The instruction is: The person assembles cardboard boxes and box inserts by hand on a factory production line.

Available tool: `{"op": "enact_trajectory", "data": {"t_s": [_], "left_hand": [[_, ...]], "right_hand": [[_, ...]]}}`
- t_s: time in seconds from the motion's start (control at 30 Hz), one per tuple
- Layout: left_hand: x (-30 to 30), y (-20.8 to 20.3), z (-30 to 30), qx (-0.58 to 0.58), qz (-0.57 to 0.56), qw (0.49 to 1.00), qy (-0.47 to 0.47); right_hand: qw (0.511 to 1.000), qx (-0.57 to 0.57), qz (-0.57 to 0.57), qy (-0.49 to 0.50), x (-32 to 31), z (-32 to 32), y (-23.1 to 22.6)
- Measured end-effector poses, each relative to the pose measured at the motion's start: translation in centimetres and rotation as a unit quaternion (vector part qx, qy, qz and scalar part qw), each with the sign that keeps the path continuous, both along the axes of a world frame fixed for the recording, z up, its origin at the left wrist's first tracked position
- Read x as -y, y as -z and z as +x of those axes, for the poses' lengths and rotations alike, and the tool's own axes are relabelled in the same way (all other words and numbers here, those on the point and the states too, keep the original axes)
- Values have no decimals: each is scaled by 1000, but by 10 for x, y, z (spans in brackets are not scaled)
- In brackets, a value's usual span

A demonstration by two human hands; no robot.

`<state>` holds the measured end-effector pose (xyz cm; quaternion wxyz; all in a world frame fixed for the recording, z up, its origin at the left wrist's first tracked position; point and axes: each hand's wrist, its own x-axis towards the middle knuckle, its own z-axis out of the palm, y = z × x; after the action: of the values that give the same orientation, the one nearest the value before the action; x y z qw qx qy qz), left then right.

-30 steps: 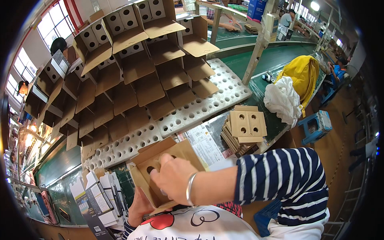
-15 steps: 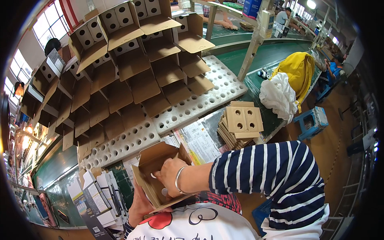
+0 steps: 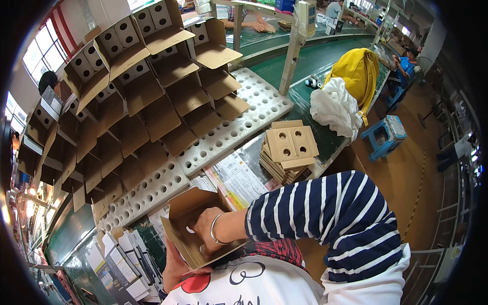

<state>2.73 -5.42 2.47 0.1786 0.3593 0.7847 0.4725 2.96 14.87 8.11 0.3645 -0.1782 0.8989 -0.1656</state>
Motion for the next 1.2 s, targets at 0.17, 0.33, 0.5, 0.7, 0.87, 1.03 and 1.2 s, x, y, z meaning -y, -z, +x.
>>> {"op": "enact_trajectory", "data": {"t_s": [0.17, 0.33, 0.5, 0.7, 0.87, 1.03, 1.2], "left_hand": [[-5, -3, 0, 68, -42, 996, -29], [-8, -11, 4, 101, -31, 992, -67], [-10, -3, 4, 25, 28, 999, -23], [-20, -17, -7, -13, 40, 996, -76], [-13, -7, -1, 16, 23, 995, -98], [-7, 4, -9, 117, 202, 970, -64], [-26, 3, -21, 361, 261, 882, -151]], "right_hand": [[999, -29, 17, 2, -2, 0, 8], [998, -52, 1, -28, -8, -3, 5], [968, -176, -161, 84, -41, 0, -36], [812, -571, -110, -48, -37, 46, -99], [910, -409, -59, -26, -18, 33, -40], [941, -320, -87, -62, -23, 35, -20], [940, -321, -108, -50, -14, 40, -24]]}}
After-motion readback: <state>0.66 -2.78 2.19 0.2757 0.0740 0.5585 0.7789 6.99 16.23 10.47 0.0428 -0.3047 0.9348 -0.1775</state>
